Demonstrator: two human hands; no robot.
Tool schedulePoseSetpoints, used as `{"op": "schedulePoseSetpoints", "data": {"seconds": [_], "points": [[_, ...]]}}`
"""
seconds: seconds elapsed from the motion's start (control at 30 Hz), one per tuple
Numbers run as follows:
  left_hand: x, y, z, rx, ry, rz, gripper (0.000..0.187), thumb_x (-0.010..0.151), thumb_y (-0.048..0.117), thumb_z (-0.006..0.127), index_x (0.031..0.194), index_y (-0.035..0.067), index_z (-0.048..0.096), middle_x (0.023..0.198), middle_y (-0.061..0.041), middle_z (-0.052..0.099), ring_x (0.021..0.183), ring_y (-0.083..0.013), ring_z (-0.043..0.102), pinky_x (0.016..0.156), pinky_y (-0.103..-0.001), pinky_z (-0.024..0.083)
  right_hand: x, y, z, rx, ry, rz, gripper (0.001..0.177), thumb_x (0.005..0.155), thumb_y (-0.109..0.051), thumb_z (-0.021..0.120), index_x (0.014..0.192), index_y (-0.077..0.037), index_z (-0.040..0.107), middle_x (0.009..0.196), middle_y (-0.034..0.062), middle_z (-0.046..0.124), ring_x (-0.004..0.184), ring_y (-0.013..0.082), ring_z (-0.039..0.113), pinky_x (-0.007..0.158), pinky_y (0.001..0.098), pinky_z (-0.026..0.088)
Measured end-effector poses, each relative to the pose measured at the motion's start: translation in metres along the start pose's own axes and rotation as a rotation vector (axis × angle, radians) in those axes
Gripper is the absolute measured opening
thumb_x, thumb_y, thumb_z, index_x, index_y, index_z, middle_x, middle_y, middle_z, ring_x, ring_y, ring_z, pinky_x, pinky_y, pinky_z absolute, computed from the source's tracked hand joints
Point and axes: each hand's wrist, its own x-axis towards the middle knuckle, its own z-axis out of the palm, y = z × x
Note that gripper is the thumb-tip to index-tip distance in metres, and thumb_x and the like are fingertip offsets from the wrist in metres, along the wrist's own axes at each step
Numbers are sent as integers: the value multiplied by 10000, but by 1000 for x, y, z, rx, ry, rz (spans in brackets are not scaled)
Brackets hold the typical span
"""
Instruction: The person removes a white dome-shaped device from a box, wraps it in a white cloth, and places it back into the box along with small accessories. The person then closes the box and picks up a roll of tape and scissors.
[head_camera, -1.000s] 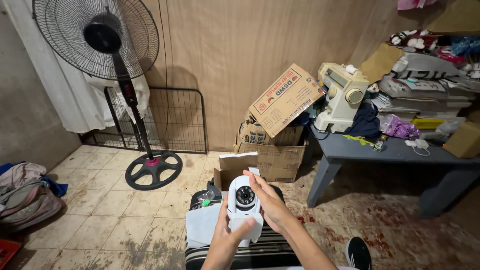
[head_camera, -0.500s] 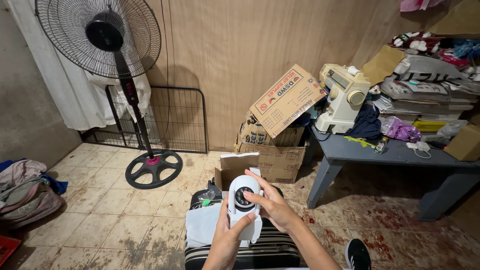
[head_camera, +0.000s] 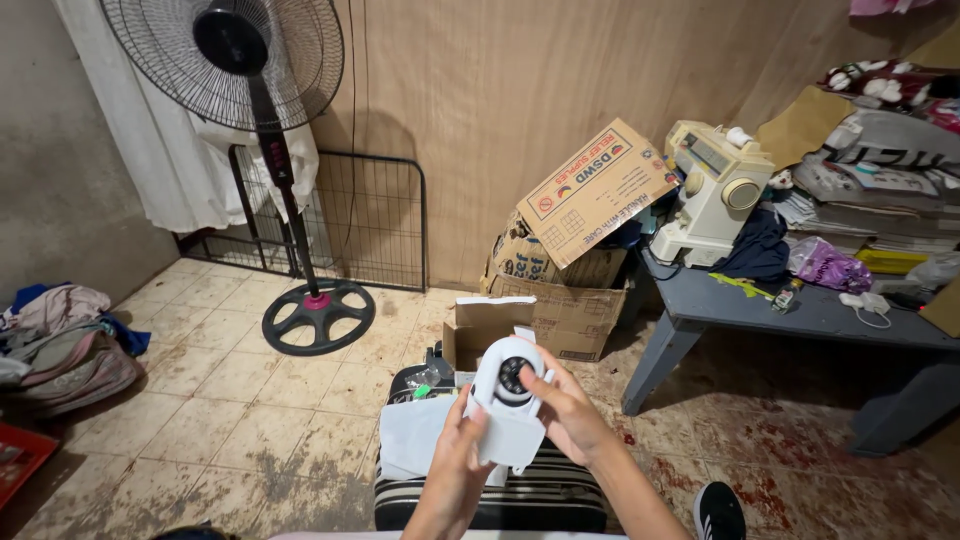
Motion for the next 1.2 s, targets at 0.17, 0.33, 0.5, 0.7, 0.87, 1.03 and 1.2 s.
{"op": "schedulePoseSetpoints", "data": {"seconds": [0.17, 0.33, 0.5, 0.7, 0.87, 1.03, 1.2], "points": [[11, -3, -15, -338, -165, -27, 625, 998, 397, 536, 1407, -76, 509, 1328, -243, 644, 1236, -310, 609, 1035, -434, 526, -2, 2, 0, 110, -11, -21, 700, 909, -313, 685, 1505, -80, 401, 1275, 134, 627, 1167, 228, 640, 998, 401, 532], [20, -8, -25, -295, -113, -68, 580, 963, 391, 541, 1360, -31, 537, 1275, -184, 672, 1165, -253, 653, 980, -441, 552, 0, -2, 6, 89, 10, -4, 722, 925, -326, 647, 1554, -106, 369, 1353, 111, 602, 1210, 215, 618, 1012, 383, 510], [26, -11, -28, -253, -59, 3, 552, 928, 357, 641, 1325, -9, 527, 1239, -175, 661, 1102, -259, 648, 949, -426, 535, 5, -7, 17, -25, 153, 65, 705, 935, -348, 605, 1571, -153, 371, 1371, 103, 611, 1210, 212, 616, 986, 370, 518], [24, -3, -18, 30, 91, 219, 598, 833, 218, 746, 1338, 69, 464, 1213, -190, 701, 1053, -203, 715, 960, -343, 544, 2, -4, 31, -221, 300, 171, 692, 944, -459, 526, 1563, -201, 358, 1272, 93, 612, 1151, 197, 647, 905, 389, 568], [16, 0, -4, 192, 166, 449, 620, 777, 106, 784, 1297, 25, 456, 1264, -107, 583, 910, -177, 682, 818, -351, 572, 5, 5, 34, -143, 227, 74, 640, 927, -429, 619, 1462, -100, 494, 1276, 60, 648, 1138, 137, 644, 899, 306, 560], [23, 3, -7, 189, 166, 506, 551, 860, 146, 747, 1335, 5, 505, 1285, -142, 609, 908, -163, 647, 827, -316, 544, 13, 6, 29, 89, 192, 107, 593, 935, -454, 619, 1366, -51, 558, 1191, 106, 684, 1028, 196, 693, 814, 370, 600], [24, 12, -22, 239, 125, 440, 636, 869, 285, 727, 1409, 17, 522, 1300, -131, 619, 1063, -151, 630, 882, -321, 531, 14, 9, 30, 410, 88, 123, 592, 964, -495, 592, 1344, -41, 587, 1167, 141, 712, 994, 245, 727, 772, 411, 639]]}}
